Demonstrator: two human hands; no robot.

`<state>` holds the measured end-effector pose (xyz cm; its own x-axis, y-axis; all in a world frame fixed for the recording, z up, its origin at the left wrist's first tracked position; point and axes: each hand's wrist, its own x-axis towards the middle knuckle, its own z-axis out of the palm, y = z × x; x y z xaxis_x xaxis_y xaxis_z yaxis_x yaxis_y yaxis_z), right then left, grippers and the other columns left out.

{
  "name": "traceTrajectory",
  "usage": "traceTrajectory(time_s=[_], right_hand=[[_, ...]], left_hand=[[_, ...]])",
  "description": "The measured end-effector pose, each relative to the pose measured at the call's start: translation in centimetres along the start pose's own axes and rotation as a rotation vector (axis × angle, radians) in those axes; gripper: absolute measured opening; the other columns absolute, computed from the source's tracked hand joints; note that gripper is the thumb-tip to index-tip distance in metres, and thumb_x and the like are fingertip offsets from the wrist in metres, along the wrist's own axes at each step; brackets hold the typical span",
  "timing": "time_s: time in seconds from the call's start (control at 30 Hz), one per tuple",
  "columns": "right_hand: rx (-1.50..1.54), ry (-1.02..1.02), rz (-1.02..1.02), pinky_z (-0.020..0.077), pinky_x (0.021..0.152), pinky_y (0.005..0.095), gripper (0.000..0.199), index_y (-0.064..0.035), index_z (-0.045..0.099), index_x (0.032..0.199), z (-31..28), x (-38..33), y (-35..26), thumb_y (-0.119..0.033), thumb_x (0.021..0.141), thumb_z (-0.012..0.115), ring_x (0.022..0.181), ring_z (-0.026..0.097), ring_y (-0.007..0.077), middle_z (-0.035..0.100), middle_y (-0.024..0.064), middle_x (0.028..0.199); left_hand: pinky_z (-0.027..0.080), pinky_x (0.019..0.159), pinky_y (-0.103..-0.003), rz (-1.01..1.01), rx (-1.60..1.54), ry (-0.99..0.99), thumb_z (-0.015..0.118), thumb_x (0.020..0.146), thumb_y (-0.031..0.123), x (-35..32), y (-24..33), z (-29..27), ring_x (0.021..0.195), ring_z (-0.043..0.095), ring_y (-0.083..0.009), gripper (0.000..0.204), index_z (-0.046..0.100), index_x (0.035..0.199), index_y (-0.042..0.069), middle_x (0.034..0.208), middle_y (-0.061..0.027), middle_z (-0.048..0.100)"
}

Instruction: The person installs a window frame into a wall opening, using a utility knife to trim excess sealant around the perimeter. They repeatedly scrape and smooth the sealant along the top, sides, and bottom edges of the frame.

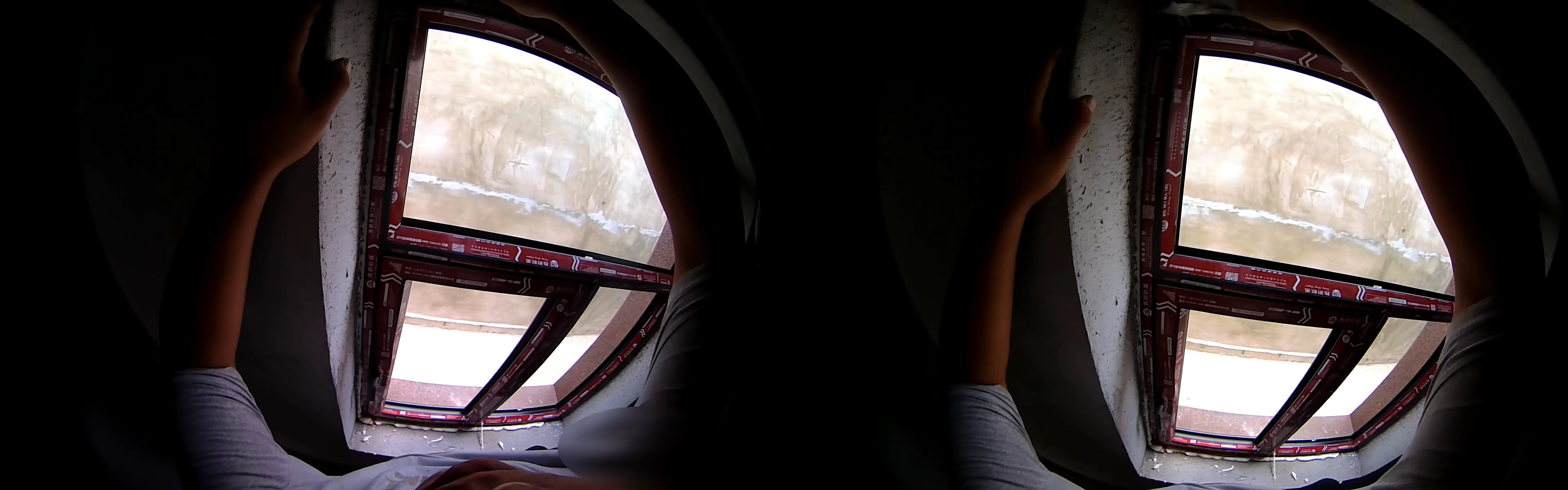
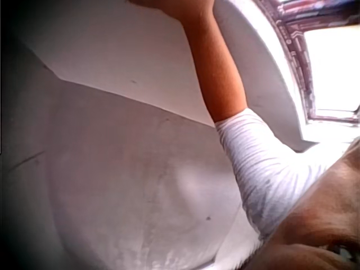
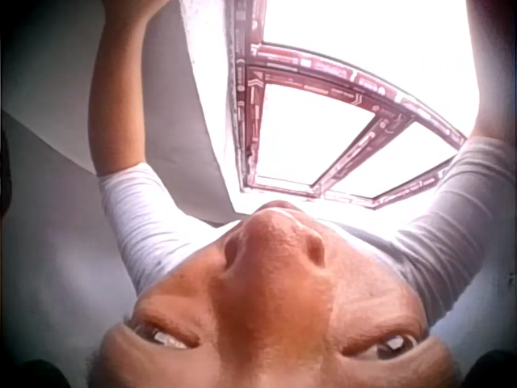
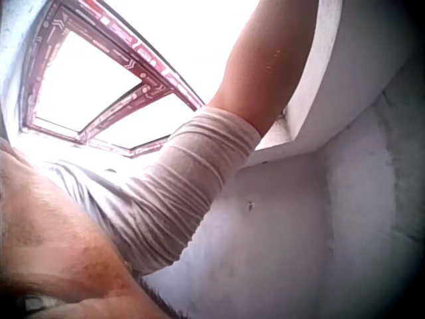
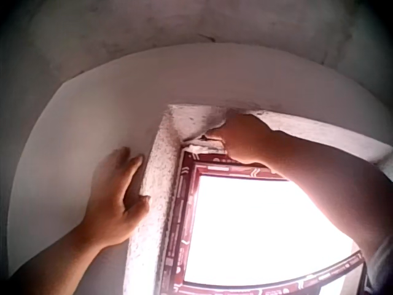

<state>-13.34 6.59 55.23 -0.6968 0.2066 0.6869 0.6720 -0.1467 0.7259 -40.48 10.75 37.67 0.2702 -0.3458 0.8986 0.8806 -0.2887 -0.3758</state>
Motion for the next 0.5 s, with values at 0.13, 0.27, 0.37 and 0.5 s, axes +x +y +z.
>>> traceTrajectory(time_s=[0.13, 0.27, 0.37, 0.5], right_hand=[[-0.175, -0.101, -0.051, 0.0563, 0.091, 0.0473, 0.047, -0.0197, 0.07, 0.131, 0.4, 3.3, -1.1, -0.008, 0.087, 0.059, 0.104, 0.071, 0.0361, 0.075, 0.0173, 0.113], [-0.17, -0.115, -0.074, 0.0575, 0.089, 0.0468, 0.037, -0.0164, 0.075, 0.119, -0.8, 4.5, -1.4, -0.009, 0.086, 0.06, 0.105, 0.072, 0.0353, 0.076, 0.0152, 0.11], [-0.272, -0.267, -0.063, 0.0581, 0.087, 0.0477, 0.031, -0.0117, 0.077, 0.113, -2.5, 5.2, -2.4, -0.011, 0.086, 0.062, 0.105, 0.072, 0.0356, 0.076, 0.0155, 0.108], [-0.286, -0.276, -0.04, 0.0587, 0.085, 0.0494, 0.024, -0.0081, 0.08, 0.103, -3.1, 5.8, -3.6, -0.012, 0.087, 0.062, 0.105, 0.073, 0.036, 0.077, 0.0162, 0.107]], left_hand=[[0.038, 0.117, -0.055, 0.022, 0.022, 0.032, 0.07, 0.096, 0.036, -0.2, 0.1, 0.4, 0.141, 0.047, -0.0399, 0.068, 0.047, 0.152, 0.006, 0.152, -0.0235, 0.048], [0.038, 0.117, -0.055, 0.021, -0.03, 0.02, 0.07, 0.096, 0.038, -0.2, -0.4, 0.3, 0.141, 0.047, -0.0399, 0.068, 0.046, 0.153, 0.007, 0.152, -0.023, 0.049], [0.037, 0.118, -0.055, 0.041, -0.015, 0.067, 0.07, 0.097, 0.039, -0.3, 0.0, 1.0, 0.142, 0.046, -0.0396, 0.069, 0.045, 0.154, 0.01, 0.154, -0.0224, 0.047], [0.036, 0.118, -0.055, 0.035, 0.01, 0.073, 0.07, 0.096, 0.042, -0.5, -0.3, 0.9, 0.144, 0.044, -0.0394, 0.07, 0.045, 0.154, 0.012, 0.156, -0.0219, 0.046]])
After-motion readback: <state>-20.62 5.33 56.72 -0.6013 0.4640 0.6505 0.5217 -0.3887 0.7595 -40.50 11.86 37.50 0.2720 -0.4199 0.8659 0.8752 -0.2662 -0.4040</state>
